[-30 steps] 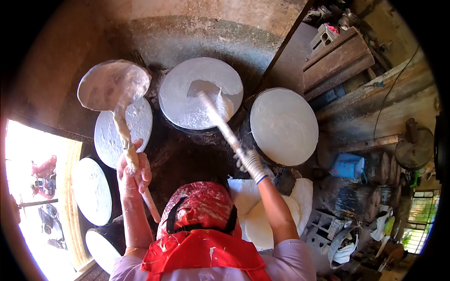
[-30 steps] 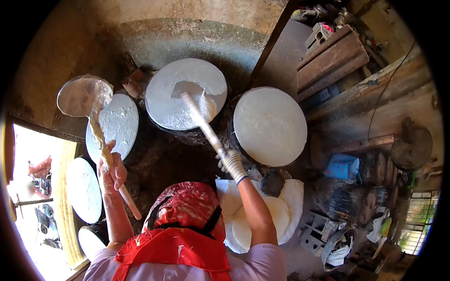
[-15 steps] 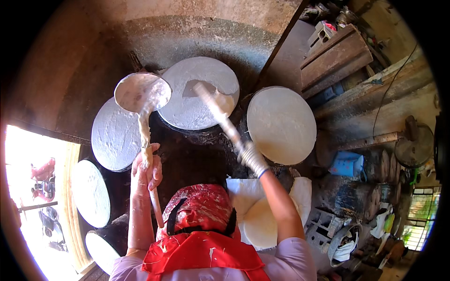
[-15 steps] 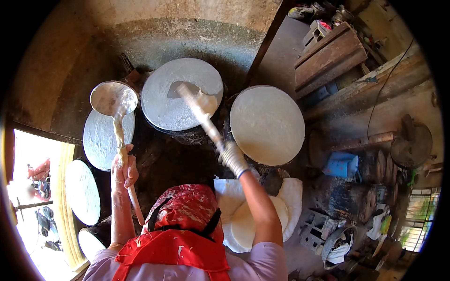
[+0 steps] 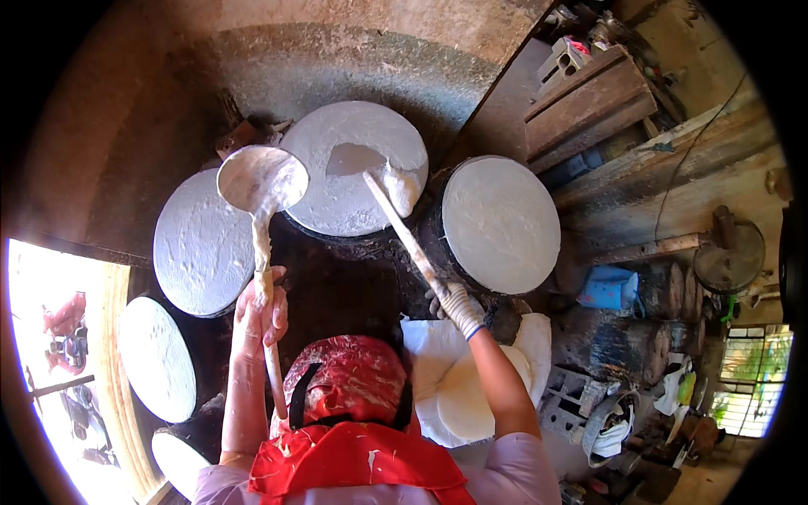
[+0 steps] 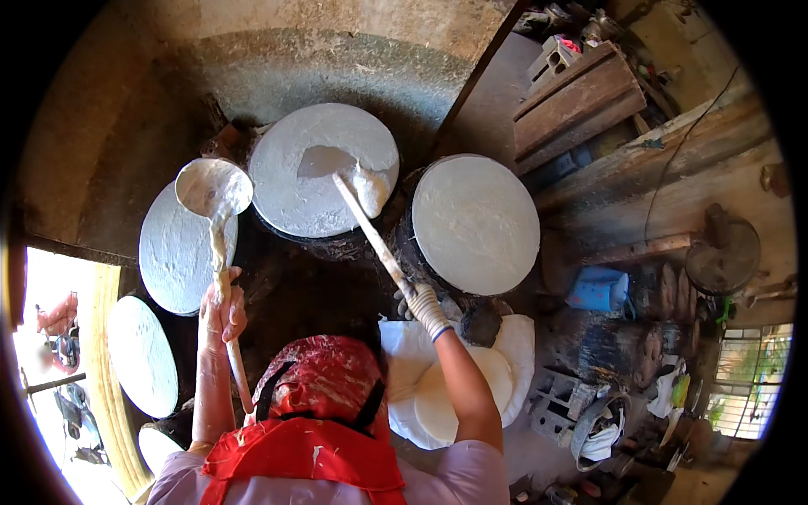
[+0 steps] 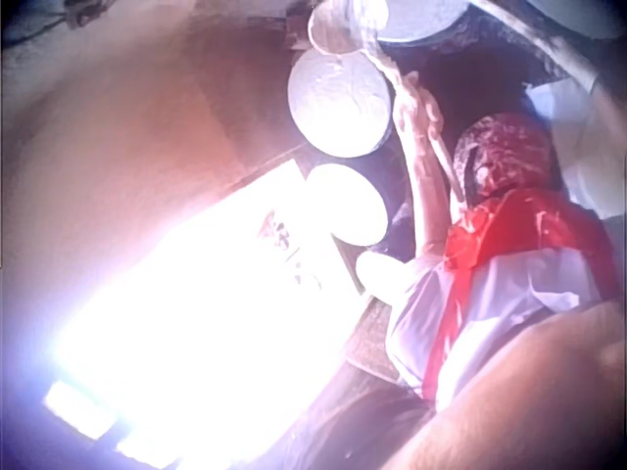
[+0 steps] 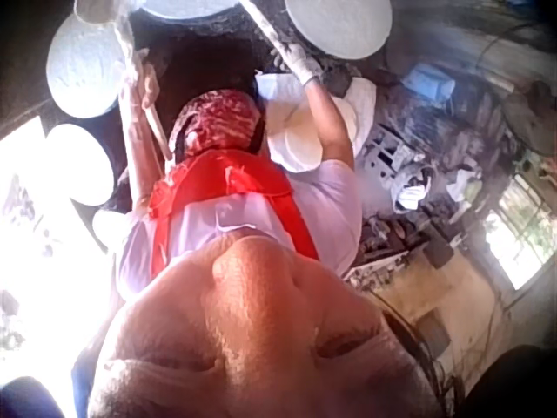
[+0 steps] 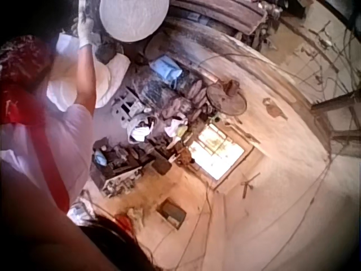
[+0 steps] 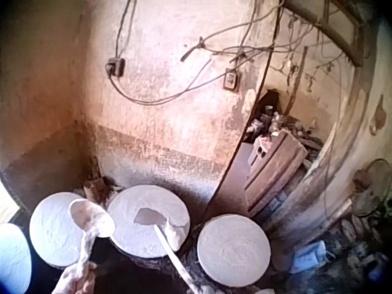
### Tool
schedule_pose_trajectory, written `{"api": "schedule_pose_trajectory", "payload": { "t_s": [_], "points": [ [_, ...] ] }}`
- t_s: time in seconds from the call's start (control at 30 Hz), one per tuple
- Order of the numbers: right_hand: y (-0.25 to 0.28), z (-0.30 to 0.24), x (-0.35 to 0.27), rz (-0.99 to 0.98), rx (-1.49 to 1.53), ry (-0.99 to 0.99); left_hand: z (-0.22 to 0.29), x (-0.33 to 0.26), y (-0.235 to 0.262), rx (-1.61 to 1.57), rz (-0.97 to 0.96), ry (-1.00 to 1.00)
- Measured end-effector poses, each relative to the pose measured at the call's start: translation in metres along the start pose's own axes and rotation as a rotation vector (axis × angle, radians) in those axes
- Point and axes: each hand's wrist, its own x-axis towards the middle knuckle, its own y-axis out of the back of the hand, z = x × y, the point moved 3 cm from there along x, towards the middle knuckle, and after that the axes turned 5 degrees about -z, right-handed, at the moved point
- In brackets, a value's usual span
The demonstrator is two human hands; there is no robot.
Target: The person spreads batter onto a steaming surface using a ladle, spreads it with a stick, and then lifts the cooked sheets onto a stack by hand.
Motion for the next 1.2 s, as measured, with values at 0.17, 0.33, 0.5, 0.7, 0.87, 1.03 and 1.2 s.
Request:
{"api": "schedule_pose_trajectory", "payload": {
  "t_s": [0.17,0.33,0.5,0.7,0.87,1.03,1.2],
  "points": [
    [-0.001,-0.060,0.032,0.100,0.013,0.013,0.006,-0.009,0.020,-0.016,0.033,-0.016],
    [0.009,-0.126,0.100,0.182,-0.044,-0.011,0.007,-0.022,0.043,-0.077,0.065,-0.026],
    [-0.009,-0.195,0.102,0.517,-0.802,0.427,0.009,-0.035,0.056,-0.057,0.176,0.001],
    [0.011,-0.122,0.074,0.562,-0.563,0.655,0.011,-0.027,0.043,-0.090,0.056,0.017],
    [-0.070,-0.140,0.066,0.346,-0.559,0.782,0.005,-0.016,0.028,-0.094,0.005,0.062],
    [-0.034,-0.086,0.059,0.593,-0.366,0.773,0.003,-0.015,0.020,-0.107,-0.033,0.100],
    [-0.086,-0.105,0.071,0.436,-0.135,0.777,-0.003,-0.021,0.029,-0.133,0.004,0.100]
  ]
}}
